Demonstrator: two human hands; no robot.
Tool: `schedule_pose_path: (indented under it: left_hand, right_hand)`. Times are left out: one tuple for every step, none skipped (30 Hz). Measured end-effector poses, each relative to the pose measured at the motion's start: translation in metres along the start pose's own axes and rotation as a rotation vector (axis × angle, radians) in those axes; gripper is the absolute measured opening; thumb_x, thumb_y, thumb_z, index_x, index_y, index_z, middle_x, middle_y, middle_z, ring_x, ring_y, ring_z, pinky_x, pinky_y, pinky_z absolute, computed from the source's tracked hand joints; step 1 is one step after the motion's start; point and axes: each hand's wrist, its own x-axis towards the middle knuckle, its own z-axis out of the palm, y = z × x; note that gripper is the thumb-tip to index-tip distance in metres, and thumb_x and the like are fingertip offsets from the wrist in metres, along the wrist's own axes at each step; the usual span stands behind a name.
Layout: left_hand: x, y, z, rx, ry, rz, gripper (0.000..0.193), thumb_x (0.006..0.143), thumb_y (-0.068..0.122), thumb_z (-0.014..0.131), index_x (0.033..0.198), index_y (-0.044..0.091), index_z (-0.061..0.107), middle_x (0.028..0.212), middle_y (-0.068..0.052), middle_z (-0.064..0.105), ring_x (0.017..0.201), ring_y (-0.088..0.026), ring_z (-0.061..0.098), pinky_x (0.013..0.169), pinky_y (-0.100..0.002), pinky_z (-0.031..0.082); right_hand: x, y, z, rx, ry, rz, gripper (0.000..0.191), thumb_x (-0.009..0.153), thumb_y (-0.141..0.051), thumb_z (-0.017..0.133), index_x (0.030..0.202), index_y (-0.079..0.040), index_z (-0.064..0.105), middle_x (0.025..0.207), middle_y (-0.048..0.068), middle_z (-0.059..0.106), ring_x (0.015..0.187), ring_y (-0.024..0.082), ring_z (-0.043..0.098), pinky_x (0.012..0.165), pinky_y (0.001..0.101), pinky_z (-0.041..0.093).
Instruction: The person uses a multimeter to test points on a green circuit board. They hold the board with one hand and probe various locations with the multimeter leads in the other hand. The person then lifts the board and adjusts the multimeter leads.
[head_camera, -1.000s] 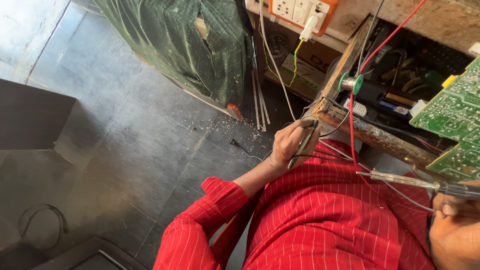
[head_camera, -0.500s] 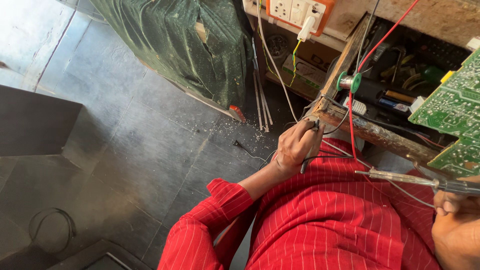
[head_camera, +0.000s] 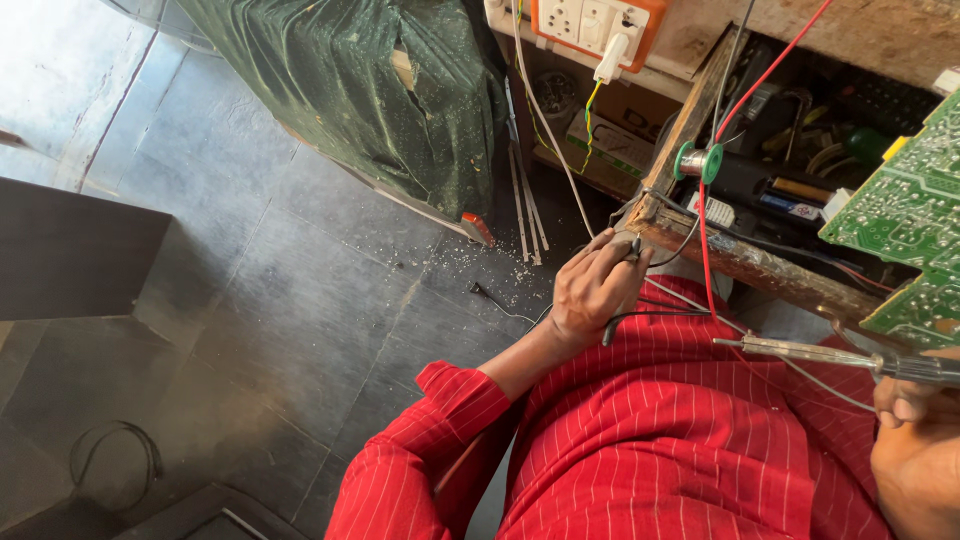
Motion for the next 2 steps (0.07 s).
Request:
schedule_pose_path:
  left_hand:
    - [0.0, -0.001, 0.0, -0.001, 0.002, -0.009, 0.026, 0.094, 0.001, 0.077, 0.081, 0.002, 0.055, 0.095, -0.014, 0.069, 0.084, -0.027, 0.074, 0.1, -0.044, 0.062]
    - [-0.001, -0.002, 0.0, -0.003, 0.004, -0.018, 0.025, 0.094, 0.002, 0.078, 0.082, 0.002, 0.056, 0.098, -0.014, 0.07, 0.087, -0.027, 0.074, 0.102, -0.044, 0.062]
  right_hand:
    - [0.001, -0.001, 0.001, 0.03, 0.011, 0.009, 0.042, 0.114, -0.027, 0.049, 0.082, 0.0, 0.05, 0.07, 0.006, 0.039, 0.061, 0.017, 0.036, 0.055, 0.0242, 0.024]
    - [-0.007, -0.013, -0.02, 0.029, 0.012, 0.007, 0.042, 0.114, -0.027, 0.049, 0.082, 0.0, 0.05, 0.07, 0.006, 0.039, 0.061, 0.017, 0.036, 0.055, 0.0242, 0.024]
